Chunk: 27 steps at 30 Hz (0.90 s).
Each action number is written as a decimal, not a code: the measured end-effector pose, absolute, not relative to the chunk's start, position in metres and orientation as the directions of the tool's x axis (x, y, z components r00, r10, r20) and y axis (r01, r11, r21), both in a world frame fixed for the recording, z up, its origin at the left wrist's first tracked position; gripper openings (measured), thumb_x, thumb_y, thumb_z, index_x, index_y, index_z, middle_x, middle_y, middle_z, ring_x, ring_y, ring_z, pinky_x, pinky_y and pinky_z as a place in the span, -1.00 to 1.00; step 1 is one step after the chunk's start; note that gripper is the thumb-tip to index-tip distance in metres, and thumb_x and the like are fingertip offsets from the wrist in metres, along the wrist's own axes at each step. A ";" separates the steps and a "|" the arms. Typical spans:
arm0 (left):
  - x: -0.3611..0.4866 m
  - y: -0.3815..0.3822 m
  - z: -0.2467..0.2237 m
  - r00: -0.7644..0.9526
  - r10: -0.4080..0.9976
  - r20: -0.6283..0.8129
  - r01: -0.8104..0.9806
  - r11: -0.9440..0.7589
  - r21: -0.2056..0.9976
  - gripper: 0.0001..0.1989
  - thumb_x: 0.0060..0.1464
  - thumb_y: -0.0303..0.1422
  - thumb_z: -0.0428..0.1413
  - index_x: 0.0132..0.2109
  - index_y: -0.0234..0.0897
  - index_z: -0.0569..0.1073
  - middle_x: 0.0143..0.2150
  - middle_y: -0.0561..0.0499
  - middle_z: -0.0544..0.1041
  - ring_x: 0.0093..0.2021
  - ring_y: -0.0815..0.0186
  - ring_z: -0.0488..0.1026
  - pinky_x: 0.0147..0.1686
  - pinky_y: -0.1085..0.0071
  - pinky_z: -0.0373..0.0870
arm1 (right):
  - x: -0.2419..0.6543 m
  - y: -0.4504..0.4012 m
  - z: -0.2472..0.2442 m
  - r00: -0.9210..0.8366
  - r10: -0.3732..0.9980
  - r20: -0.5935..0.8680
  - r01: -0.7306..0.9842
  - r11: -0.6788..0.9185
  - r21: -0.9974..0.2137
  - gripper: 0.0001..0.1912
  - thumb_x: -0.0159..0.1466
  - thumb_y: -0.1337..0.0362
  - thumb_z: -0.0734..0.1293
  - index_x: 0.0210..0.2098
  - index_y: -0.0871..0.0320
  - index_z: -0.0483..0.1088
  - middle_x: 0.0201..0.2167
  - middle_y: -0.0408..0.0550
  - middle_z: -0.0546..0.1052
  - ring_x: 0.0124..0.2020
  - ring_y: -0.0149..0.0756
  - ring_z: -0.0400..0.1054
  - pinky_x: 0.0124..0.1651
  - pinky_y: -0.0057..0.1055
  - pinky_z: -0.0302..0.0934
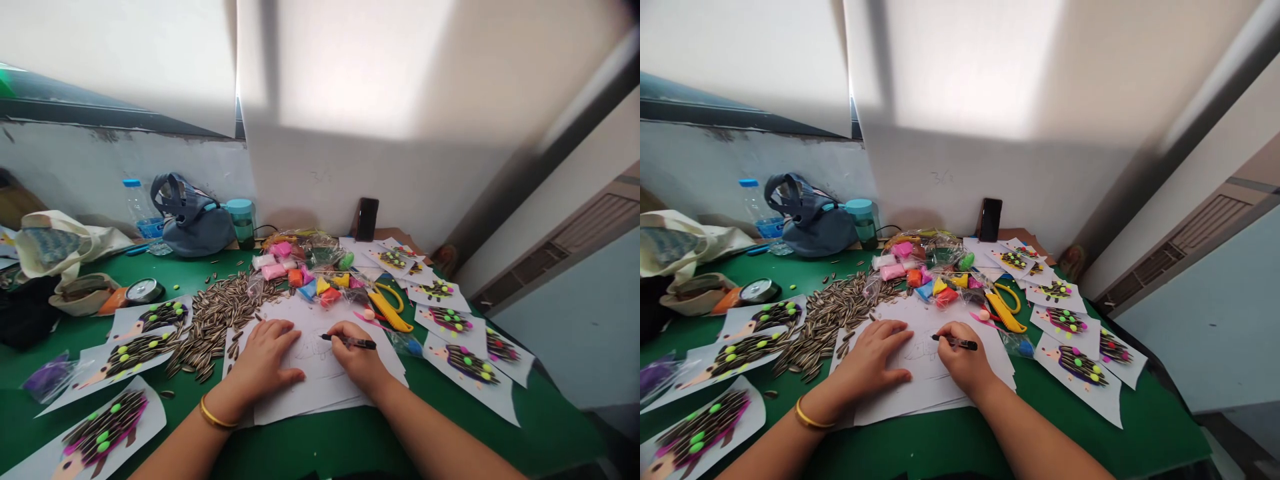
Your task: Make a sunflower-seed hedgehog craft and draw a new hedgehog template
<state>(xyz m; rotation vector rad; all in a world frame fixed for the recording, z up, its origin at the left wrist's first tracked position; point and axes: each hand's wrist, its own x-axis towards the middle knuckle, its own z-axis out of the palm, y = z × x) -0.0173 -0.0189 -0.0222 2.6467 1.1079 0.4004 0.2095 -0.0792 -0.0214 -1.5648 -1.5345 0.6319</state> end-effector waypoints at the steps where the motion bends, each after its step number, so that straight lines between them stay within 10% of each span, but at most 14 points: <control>1: -0.017 -0.019 -0.022 0.674 0.722 0.159 0.654 -0.683 0.326 -0.30 -0.19 -0.08 0.35 0.14 -0.11 0.44 0.17 -0.12 0.41 0.19 -0.04 0.27 0.23 -0.03 0.11 | 0.210 -0.080 -0.022 0.132 0.972 0.194 0.551 0.090 -0.830 -0.85 0.22 0.32 0.22 -0.31 0.10 0.44 -0.34 -0.09 0.52 -0.25 -0.23 0.40 -0.18 -0.35 0.26; 27: -0.017 -0.020 -0.020 0.674 0.725 0.143 0.663 -0.679 0.315 -0.30 -0.18 -0.08 0.35 0.14 -0.14 0.44 0.18 -0.14 0.41 0.19 -0.04 0.27 0.24 -0.03 0.11 | 0.209 -0.081 -0.022 0.107 0.982 0.159 0.588 0.066 -0.806 -0.85 0.21 0.35 0.23 -0.32 0.11 0.44 -0.34 -0.09 0.52 -0.23 -0.22 0.39 -0.18 -0.35 0.24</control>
